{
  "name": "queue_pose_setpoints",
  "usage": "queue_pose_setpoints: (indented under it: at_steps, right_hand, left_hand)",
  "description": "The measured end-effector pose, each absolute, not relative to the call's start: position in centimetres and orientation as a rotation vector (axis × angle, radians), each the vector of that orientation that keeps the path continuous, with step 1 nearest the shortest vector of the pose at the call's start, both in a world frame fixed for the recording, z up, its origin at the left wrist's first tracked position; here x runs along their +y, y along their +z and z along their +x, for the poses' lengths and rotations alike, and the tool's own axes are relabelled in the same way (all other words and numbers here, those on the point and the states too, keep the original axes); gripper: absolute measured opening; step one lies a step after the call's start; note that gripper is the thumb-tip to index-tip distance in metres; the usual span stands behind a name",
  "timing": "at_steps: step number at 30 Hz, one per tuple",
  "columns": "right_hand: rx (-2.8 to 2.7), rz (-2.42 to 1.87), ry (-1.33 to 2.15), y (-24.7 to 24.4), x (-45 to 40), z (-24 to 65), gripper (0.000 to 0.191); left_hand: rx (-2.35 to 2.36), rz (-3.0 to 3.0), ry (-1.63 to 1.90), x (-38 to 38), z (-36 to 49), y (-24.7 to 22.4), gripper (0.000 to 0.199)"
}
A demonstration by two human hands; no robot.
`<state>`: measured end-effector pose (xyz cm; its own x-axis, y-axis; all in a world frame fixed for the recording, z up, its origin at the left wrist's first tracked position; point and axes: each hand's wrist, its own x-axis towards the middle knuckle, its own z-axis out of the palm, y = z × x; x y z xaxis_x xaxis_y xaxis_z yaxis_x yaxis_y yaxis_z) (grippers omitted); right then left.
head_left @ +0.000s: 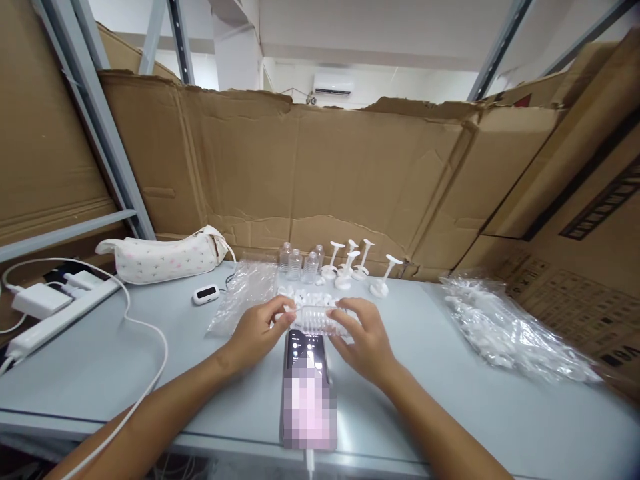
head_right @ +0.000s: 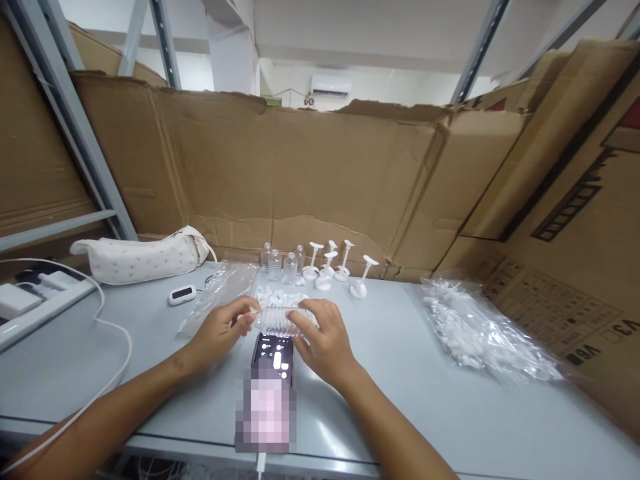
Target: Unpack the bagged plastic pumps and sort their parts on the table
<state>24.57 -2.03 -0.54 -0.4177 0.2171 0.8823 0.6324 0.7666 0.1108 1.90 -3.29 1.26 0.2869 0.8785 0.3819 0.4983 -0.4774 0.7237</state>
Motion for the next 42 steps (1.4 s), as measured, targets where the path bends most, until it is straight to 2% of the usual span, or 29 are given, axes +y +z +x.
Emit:
queue_pose_setpoints:
  at_steps: [3, 8, 20, 26, 30, 32, 37, 42]
  right_hand:
    - [-2.011, -0.726, -0.414, -0.7, -1.9, 24.5, 0.032]
    - [-2.04, -0.801, -0.265, -0.6, -2.0, 24.5, 0.039]
    - [-2.037, -0.844, -0.314, -1.0, -1.8, 24.5, 0.041]
    - [-2.034, -0.874, -0.373, -1.0, -1.5, 24.5, 0.039]
    - [-1.995, -0.868, -0.479, -1.2, -0.9, 24.9, 0.031]
    - [-1.94, -0.909, -0.502, -1.3, -0.6, 25.3, 0.028]
    - [-1.812, -1.081, -0.321, -1.2, 0.2, 26.1, 0.032]
    - [-1.83, -1.106, -0.199, -1.2, 0.3, 26.0, 0.033]
  left_hand:
    - [1.122, 2.246, 1.199, -3.3, 1.8, 1.1, 0.026]
    - [1.097, 2.438, 1.311, -2.8, 1.6, 0.5, 0.016]
    - [1.19, 2.89, 1.415, -2.1, 1.6, 1.2, 0.024]
    - [1.372, 3.018, 1.192, -1.7, 2.0, 1.2, 0.038]
    - [1.48, 2.789, 0.999, -1.4, 2.2, 1.7, 0.049]
    - [1.546, 2.638, 0.935, -1.1, 2.2, 1.9, 0.048]
    - [1.645, 2.626, 0.924, 0.4, 2.7, 1.6, 0.024]
    - [1.613, 2.678, 0.777, 2.0, 3.2, 0.4, 0.027]
